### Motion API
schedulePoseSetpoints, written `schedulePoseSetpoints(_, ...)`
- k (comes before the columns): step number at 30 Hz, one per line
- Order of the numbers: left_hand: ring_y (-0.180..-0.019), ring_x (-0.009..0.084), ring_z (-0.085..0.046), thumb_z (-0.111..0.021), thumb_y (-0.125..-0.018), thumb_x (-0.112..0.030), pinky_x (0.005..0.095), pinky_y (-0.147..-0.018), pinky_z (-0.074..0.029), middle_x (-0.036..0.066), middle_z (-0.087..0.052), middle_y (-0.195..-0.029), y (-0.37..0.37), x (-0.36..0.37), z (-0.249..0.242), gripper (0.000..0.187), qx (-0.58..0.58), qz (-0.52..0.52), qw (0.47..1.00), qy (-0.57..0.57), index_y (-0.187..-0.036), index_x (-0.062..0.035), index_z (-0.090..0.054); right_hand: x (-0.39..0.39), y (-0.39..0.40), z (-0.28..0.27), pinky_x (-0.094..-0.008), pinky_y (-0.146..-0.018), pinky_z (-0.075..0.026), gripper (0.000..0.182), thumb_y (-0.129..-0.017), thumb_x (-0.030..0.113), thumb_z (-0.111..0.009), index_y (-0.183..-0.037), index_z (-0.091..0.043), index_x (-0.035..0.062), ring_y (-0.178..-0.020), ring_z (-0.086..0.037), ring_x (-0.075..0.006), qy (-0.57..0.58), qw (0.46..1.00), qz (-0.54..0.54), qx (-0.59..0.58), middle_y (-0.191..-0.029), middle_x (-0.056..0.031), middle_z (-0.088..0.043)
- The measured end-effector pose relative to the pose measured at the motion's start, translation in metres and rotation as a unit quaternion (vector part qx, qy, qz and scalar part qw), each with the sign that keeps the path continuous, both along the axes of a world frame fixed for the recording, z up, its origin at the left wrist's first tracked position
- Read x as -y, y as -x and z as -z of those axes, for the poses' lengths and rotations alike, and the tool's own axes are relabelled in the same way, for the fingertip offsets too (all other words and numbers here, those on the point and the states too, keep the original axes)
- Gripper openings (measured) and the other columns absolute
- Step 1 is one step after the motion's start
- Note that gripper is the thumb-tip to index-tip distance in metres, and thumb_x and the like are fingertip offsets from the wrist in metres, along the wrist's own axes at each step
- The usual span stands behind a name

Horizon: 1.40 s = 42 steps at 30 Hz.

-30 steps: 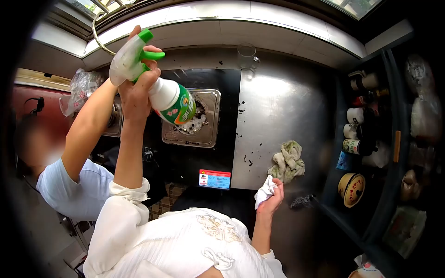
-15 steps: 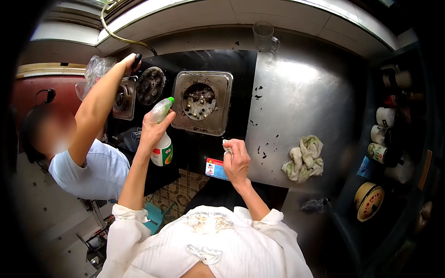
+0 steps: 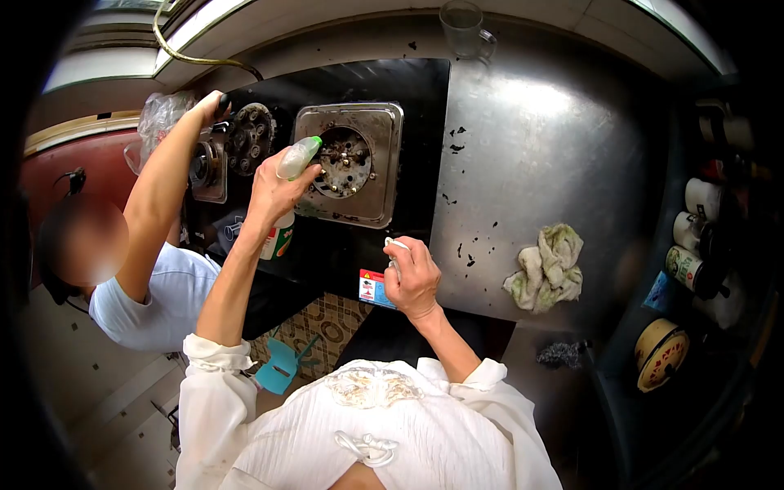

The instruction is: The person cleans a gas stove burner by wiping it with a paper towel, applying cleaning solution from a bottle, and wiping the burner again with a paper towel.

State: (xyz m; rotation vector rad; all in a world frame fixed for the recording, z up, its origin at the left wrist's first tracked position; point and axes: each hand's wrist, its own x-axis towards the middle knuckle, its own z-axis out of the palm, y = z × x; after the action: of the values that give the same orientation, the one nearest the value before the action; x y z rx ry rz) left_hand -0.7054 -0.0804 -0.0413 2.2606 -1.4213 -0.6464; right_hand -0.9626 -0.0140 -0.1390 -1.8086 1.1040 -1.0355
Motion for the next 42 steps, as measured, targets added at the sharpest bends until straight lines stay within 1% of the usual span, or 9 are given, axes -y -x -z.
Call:
schedulePoseSetpoints(6, -0.075, 0.0335, -0.069, -0.078, -0.083, -0.025, 0.0412, -0.072, -0.052, 0.015, -0.071, -0.080, 0.004, 0.008, -0.001, 0.027, -0.060, 0.000, 0.998, -0.005, -0.096, -0.0024, -0.070, 0.000, -0.001, 0.000, -0.0394, -0.074, -0.057, 0.037, -0.067, -0.005, -0.059, -0.102, -0.064, 0.0063, -0.087, -0.066, -0.0320, -0.006, 1.000, 0.002, -0.001, -0.101, -0.0128, -0.064)
schedulePoseSetpoints(12, -0.076, 0.0364, -0.069, -0.078, -0.083, -0.025, 0.0415, -0.071, -0.053, 0.017, -0.071, -0.080, 0.006, 0.011, 0.004, 0.026, 0.016, 0.020, 0.999, -0.034, -0.093, -0.0018, -0.070, -0.001, -0.001, 0.000, -0.0391, -0.074, -0.057, 0.037, -0.067, -0.005, -0.059, -0.102, -0.064, 0.0058, -0.086, -0.066, -0.0321, -0.002, 1.000, 0.006, 0.000, -0.100, -0.0127, -0.063)
schedulePoseSetpoints(15, -0.075, 0.0348, -0.070, -0.078, -0.083, -0.025, 0.0406, -0.072, -0.053, 0.017, -0.072, -0.080, 0.005, 0.011, 0.003, 0.027, -0.007, 0.014, 1.000, -0.009, -0.095, -0.0018, -0.071, -0.001, -0.001, 0.001, -0.0388, -0.074, -0.057, 0.037, -0.067, -0.005, -0.059, -0.103, -0.063, 0.0056, -0.086, -0.066, -0.0321, 0.001, 1.000, 0.003, 0.003, -0.101, -0.0127, -0.063)
schedulePoseSetpoints(17, -0.075, 0.0327, -0.070, -0.078, -0.083, -0.025, 0.0398, -0.073, -0.053, 0.016, -0.072, -0.080, 0.006, 0.012, -0.001, 0.028, -0.083, 0.001, 0.996, -0.027, -0.097, -0.0019, -0.072, -0.001, -0.001, 0.000, -0.0389, -0.074, -0.057, 0.038, -0.067, -0.005, -0.060, -0.103, -0.063, 0.0055, -0.086, -0.066, -0.0323, 0.000, 1.000, 0.002, 0.000, -0.101, -0.0132, -0.063)
schedulePoseSetpoints(24, -0.079, 0.0230, -0.071, -0.078, -0.084, -0.022, 0.0350, -0.076, -0.054, 0.012, -0.074, -0.084, -0.001, 0.001, -0.003, 0.032, -0.022, 0.000, 0.999, -0.023, -0.109, -0.0035, -0.073, -0.001, 0.000, 0.002, -0.0392, -0.074, -0.057, 0.038, -0.067, -0.005, -0.059, -0.103, -0.064, 0.0053, -0.086, -0.066, -0.0329, 0.005, 1.000, 0.001, 0.001, -0.101, -0.0141, -0.064)
schedulePoseSetpoints(26, -0.081, 0.0202, -0.072, -0.078, -0.085, -0.022, 0.0333, -0.077, -0.054, 0.010, -0.076, -0.088, -0.007, -0.006, -0.006, 0.033, -0.035, -0.020, 0.999, 0.018, -0.113, -0.0047, -0.073, -0.001, -0.001, 0.002, -0.0392, -0.074, -0.057, 0.038, -0.067, -0.005, -0.060, -0.103, -0.064, 0.0054, -0.086, -0.066, -0.0329, 0.007, 1.000, 0.004, 0.000, -0.101, -0.0140, -0.064)
schedulePoseSetpoints(30, -0.080, 0.0203, -0.071, -0.077, -0.086, -0.023, 0.0331, -0.077, -0.054, 0.009, -0.076, -0.090, -0.014, -0.010, -0.012, 0.033, -0.065, -0.030, 0.997, 0.005, -0.114, -0.0050, -0.073, -0.001, -0.001, 0.002, -0.0393, -0.073, -0.057, 0.038, -0.066, -0.005, -0.060, -0.102, -0.064, 0.0055, -0.086, -0.066, -0.0327, 0.004, 1.000, 0.002, 0.004, -0.101, -0.0137, -0.064)
schedulePoseSetpoints(38, -0.079, 0.0241, -0.071, -0.077, -0.085, -0.026, 0.0358, -0.078, -0.054, 0.011, -0.075, -0.085, -0.008, -0.007, -0.013, 0.035, -0.001, -0.036, 0.997, -0.063, -0.112, -0.0040, -0.073, 0.000, -0.001, 0.001, -0.0391, -0.073, -0.057, 0.038, -0.066, -0.006, -0.060, -0.101, -0.064, 0.0057, -0.086, -0.066, -0.0325, 0.002, 1.000, 0.002, 0.001, -0.100, -0.0134, -0.064)
schedulePoseSetpoints(42, -0.082, 0.0241, -0.072, -0.077, -0.085, -0.026, 0.0348, -0.079, -0.054, 0.012, -0.075, -0.088, -0.011, -0.017, -0.009, 0.036, -0.002, -0.042, 0.999, -0.028, -0.113, -0.0041, -0.073, 0.001, 0.000, 0.000, -0.0392, -0.074, -0.057, 0.038, -0.066, -0.006, -0.060, -0.102, -0.064, 0.0057, -0.086, -0.066, -0.0327, 0.003, 1.000, 0.000, 0.004, -0.100, -0.0136, -0.064)
